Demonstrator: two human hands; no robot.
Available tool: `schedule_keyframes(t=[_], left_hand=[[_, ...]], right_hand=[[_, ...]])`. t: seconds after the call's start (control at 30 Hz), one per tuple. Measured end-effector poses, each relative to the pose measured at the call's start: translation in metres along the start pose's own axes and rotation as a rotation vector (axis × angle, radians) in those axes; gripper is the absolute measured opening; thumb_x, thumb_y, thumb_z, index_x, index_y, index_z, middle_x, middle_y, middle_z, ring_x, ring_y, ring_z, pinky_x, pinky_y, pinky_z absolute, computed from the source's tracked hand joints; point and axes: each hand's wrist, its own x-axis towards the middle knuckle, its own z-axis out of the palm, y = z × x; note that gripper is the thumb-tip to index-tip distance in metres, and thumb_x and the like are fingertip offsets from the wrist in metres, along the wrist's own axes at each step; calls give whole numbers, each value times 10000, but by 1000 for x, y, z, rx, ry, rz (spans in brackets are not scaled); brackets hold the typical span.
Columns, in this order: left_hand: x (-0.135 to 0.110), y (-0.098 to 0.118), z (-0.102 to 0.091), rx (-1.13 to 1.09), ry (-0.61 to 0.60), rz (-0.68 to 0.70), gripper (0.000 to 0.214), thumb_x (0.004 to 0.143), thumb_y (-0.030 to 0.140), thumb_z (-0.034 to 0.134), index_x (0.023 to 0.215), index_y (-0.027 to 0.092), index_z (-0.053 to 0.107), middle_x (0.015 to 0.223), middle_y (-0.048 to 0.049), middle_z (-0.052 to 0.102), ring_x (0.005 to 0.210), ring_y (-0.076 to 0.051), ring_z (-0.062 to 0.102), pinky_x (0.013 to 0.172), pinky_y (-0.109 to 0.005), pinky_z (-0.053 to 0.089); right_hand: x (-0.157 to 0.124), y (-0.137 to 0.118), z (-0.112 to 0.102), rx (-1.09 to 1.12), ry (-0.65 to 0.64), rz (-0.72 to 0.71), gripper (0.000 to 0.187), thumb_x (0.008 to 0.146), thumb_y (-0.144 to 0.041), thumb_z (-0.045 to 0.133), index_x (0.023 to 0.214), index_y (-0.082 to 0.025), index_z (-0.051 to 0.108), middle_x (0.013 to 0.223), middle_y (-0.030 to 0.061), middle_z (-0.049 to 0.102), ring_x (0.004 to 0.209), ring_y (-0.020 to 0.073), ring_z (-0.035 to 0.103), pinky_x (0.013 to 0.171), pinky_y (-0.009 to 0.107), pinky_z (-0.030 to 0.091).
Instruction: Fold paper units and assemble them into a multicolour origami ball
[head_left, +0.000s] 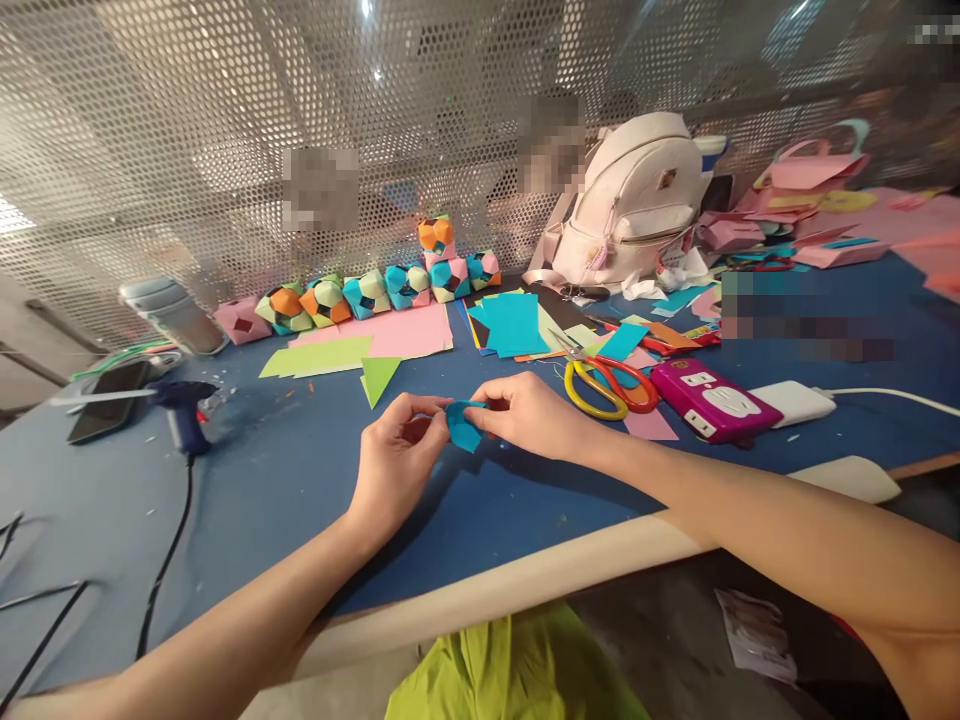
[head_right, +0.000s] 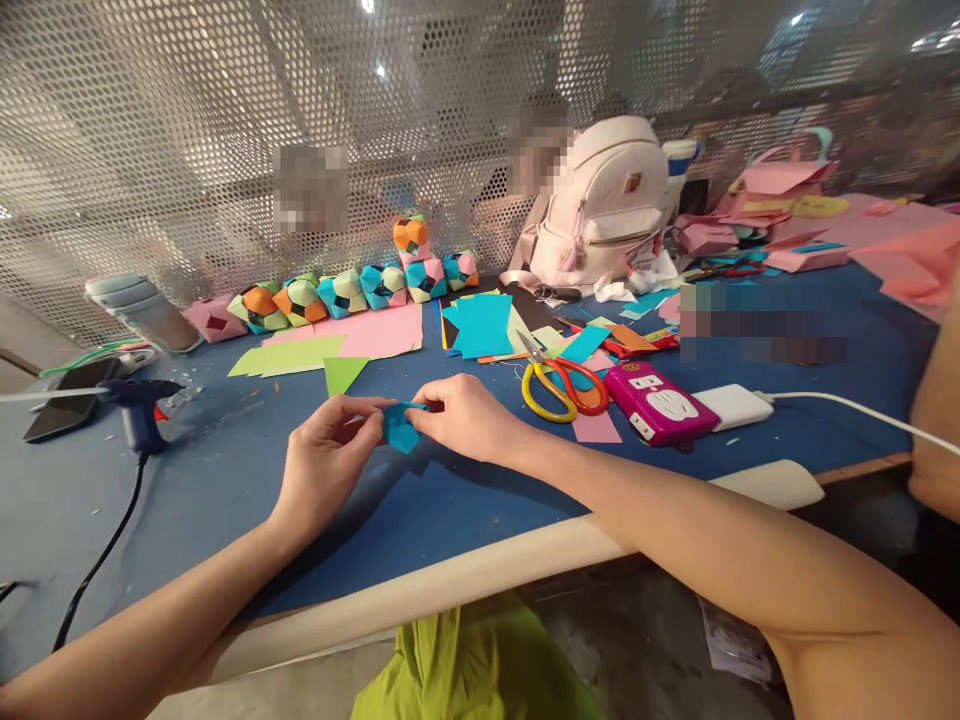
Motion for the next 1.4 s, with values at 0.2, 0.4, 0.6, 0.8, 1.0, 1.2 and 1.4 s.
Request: schedule_keyframes(t=[0.2,0.4,0.6,0.8,1.0,1.2,1.4], left_hand=[[2,-5,3,0,-102,-46,135,722,226,581,645,186,478,852,-18,702,611,-99,555,553,-221,415],[5,-12,2,-40,-132,-90,193,760,316,607,892,175,619,747,2,672,691,-139,602,619,-239,462],[6,-7,1,73,-162,-74,259,768,329,606,916,168,744,813,-47,744,759,-204,658,690,-286,490],[5,-5,-1,104,-99,-37,220,758,330,623,801,169,767,729,-34,742,694,-195,651,627,-266,472],[7,-7,-1,62,-41,-72,228,761,328,618,806,152,755,727,-31,733,689,-175,642,634,-257,489],[6,-8,1,-73,-109,-127,274,737,335,655,913,145,743,815,-44,739,738,-175,651,675,-274,523],[10,-10,4,-305,-83,-235,244,668,370,735,736,138,703,692,-20,683,663,-157,626,665,-290,548]], right_hand=[[1,6,0,-36,-16,-74,261,800,-323,611,649,-123,684,600,1,572,545,89,460,505,223,320],[1,9,-2,-71,-34,-120,208,804,-253,612,682,-129,727,662,20,634,562,93,506,519,220,336],[1,11,-2,-96,-56,-168,202,816,-217,600,679,-147,730,632,15,635,549,102,524,525,224,348],[0,8,-2,-79,-97,-121,237,826,-251,599,650,-145,717,604,14,623,569,114,540,544,226,372],[-1,4,-2,-18,-13,-65,182,805,-262,610,826,-135,738,658,14,646,593,111,518,545,217,378],[0,7,-2,-85,15,-161,170,802,-189,584,714,-130,717,630,16,638,584,107,512,543,217,366],[1,7,-2,69,-53,-52,258,814,-309,584,931,-120,716,769,41,683,673,134,567,605,228,423]])
